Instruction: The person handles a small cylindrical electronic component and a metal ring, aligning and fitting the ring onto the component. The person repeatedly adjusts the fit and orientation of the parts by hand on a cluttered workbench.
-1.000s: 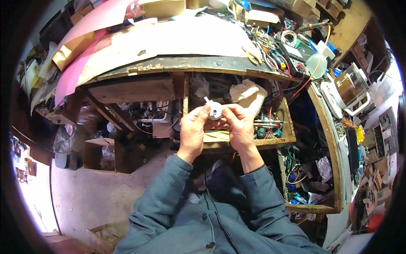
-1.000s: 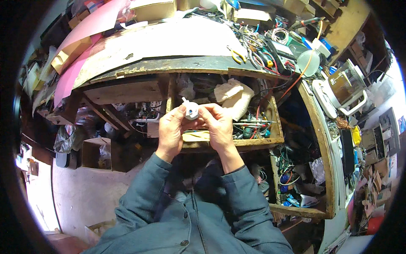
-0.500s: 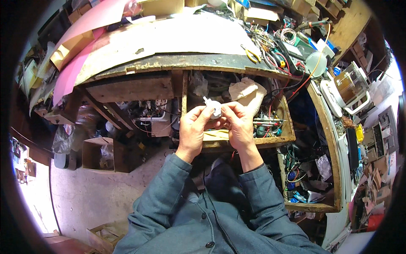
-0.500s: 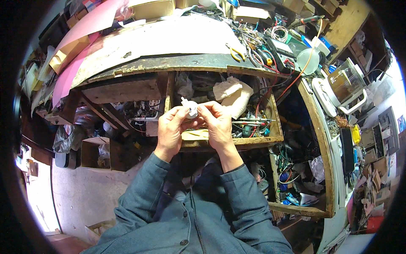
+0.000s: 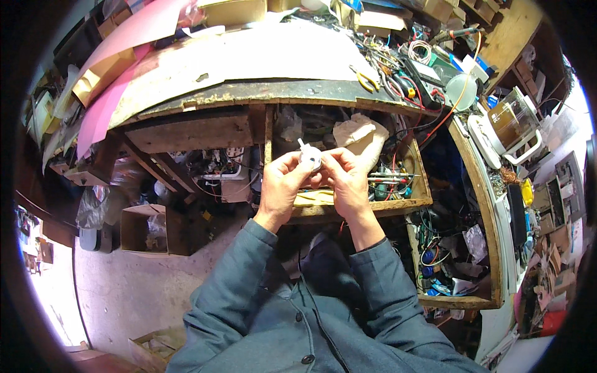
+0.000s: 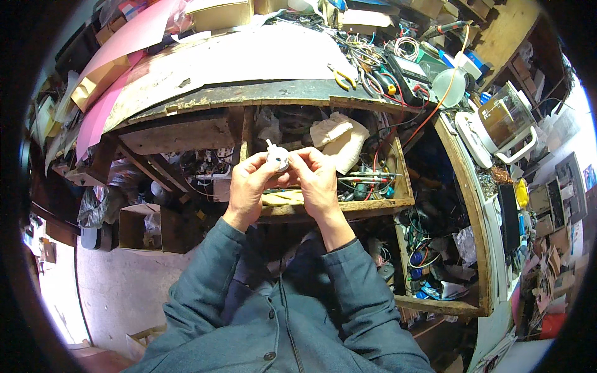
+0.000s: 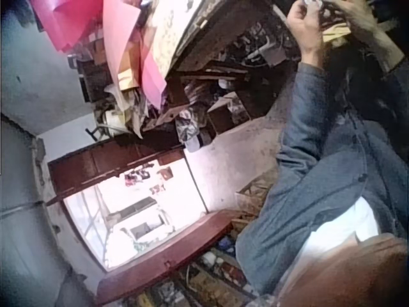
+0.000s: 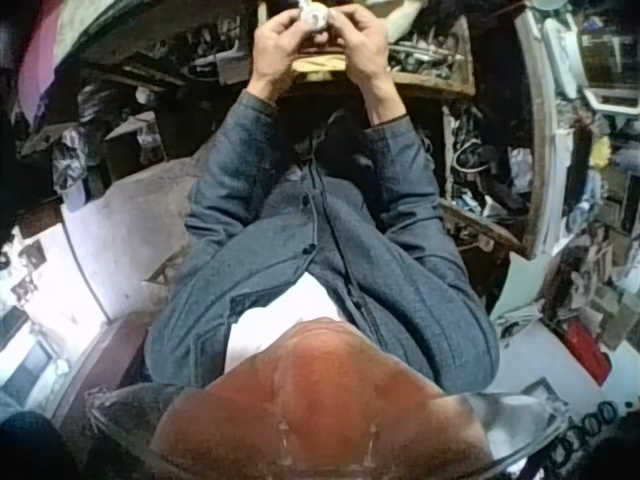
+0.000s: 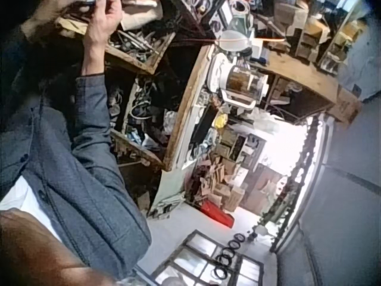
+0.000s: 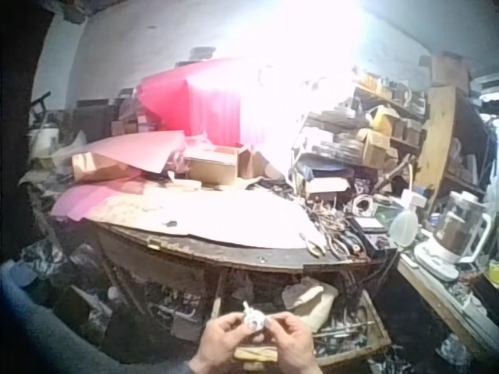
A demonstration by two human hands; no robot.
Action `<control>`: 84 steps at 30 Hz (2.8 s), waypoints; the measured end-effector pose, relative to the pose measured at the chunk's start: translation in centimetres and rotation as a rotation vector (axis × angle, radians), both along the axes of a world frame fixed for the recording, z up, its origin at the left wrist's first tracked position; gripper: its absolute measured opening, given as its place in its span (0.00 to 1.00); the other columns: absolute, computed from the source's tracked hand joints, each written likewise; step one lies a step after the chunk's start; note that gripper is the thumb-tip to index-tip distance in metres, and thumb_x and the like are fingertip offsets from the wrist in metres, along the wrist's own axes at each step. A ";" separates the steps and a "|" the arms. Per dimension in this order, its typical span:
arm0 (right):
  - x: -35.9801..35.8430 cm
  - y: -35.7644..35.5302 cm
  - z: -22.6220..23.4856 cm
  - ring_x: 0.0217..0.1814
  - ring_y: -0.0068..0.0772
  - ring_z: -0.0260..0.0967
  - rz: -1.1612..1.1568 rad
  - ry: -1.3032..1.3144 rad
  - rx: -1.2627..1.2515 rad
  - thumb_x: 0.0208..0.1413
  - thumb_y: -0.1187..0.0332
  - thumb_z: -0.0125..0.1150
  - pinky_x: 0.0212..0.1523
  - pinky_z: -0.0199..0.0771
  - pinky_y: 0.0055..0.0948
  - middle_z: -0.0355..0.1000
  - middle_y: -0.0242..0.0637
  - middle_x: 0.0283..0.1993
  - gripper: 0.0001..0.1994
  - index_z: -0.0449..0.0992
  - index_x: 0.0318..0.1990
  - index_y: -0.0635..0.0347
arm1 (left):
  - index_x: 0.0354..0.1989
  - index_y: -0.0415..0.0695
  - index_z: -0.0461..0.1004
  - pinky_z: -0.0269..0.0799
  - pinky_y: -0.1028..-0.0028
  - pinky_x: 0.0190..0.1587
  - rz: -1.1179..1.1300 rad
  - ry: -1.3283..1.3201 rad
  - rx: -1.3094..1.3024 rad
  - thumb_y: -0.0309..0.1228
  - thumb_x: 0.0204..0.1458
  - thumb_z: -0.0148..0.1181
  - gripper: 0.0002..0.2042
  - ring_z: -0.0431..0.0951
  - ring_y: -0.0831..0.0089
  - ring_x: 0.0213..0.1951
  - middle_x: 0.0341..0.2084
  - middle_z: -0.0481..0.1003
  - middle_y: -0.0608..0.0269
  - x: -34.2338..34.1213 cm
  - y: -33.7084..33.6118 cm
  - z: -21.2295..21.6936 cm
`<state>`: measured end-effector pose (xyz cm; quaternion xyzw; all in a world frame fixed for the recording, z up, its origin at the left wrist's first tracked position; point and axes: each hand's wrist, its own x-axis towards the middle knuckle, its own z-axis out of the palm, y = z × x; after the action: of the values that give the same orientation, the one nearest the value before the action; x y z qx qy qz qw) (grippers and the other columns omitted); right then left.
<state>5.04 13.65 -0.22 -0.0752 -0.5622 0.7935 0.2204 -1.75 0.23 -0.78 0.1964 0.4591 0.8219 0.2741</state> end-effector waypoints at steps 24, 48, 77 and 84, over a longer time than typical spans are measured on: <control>0.2 -0.2 0.0 0.23 0.14 0.66 -0.114 0.117 0.017 0.61 0.70 0.66 0.23 0.65 0.17 0.75 0.28 0.30 0.06 0.80 0.41 0.62 | 0.56 0.38 0.75 0.74 0.72 0.59 0.216 0.259 -0.005 0.14 0.55 0.61 0.19 0.77 0.72 0.53 0.53 0.77 0.60 1.3 0.7 -1.2; 0.3 -0.1 -0.4 0.25 0.19 0.70 -0.121 0.145 0.007 0.60 0.74 0.65 0.25 0.72 0.19 0.76 0.32 0.31 0.04 0.79 0.38 0.66 | 0.62 0.34 0.67 0.73 0.74 0.57 0.310 0.215 -0.017 0.16 0.53 0.66 0.27 0.77 0.72 0.52 0.51 0.76 0.56 1.9 0.5 0.1; 0.1 0.1 -1.1 0.24 0.13 0.65 -0.055 0.090 0.130 0.65 0.67 0.61 0.25 0.65 0.17 0.73 0.27 0.27 0.07 0.74 0.36 0.59 | 0.53 0.37 0.71 0.80 0.73 0.46 0.205 0.060 0.092 0.23 0.59 0.63 0.15 0.78 0.73 0.49 0.43 0.78 0.58 1.1 0.0 -0.3; 0.6 -0.3 -0.9 0.27 0.13 0.67 -0.050 0.082 0.194 0.64 0.71 0.62 0.29 0.69 0.17 0.73 0.26 0.31 0.03 0.75 0.40 0.59 | 0.49 0.39 0.74 0.80 0.74 0.31 0.050 0.004 -0.025 0.45 0.67 0.53 0.19 0.80 0.74 0.29 0.34 0.78 0.61 0.6 -0.8 -0.1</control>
<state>5.67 13.39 -1.16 -0.0350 -0.6251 0.7319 0.2691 -1.19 -0.54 -0.83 0.1832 0.4749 0.8221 0.2550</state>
